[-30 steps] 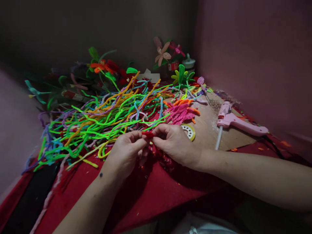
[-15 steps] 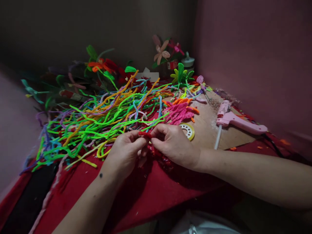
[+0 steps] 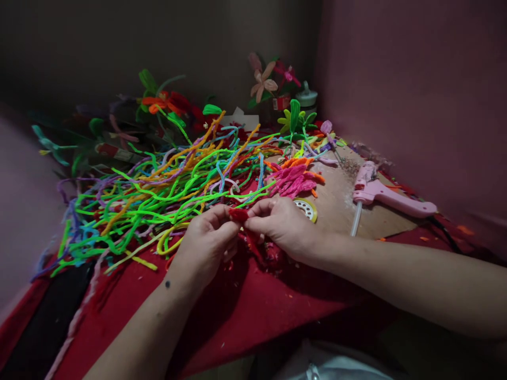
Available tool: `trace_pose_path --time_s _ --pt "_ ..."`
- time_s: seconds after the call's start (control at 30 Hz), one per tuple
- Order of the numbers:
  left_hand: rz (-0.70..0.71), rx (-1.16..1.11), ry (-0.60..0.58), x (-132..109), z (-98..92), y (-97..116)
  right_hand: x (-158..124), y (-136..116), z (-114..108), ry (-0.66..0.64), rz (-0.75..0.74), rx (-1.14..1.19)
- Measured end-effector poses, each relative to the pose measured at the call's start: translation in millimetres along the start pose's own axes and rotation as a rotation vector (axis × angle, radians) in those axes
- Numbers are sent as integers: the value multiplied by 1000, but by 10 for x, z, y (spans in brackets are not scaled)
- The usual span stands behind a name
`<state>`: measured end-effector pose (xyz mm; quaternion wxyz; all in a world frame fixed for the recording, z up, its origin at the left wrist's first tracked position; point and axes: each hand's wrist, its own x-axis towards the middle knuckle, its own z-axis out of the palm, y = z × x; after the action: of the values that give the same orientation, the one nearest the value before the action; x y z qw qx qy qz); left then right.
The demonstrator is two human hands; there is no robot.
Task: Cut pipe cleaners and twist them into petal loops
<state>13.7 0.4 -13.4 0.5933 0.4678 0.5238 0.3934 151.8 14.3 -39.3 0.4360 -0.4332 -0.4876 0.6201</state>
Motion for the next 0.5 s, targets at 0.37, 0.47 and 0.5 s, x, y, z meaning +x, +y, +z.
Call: trace_pose_path --time_s 0.37,0.47,0.5 --pt "31 -2 11 65 -97 7 29 -12 -61 -122 137 238" --pt "82 29 30 56 -114 11 48 -13 -61 -183 219 341" --pt "92 31 22 58 -125 17 51 -19 -61 -189 235 363"
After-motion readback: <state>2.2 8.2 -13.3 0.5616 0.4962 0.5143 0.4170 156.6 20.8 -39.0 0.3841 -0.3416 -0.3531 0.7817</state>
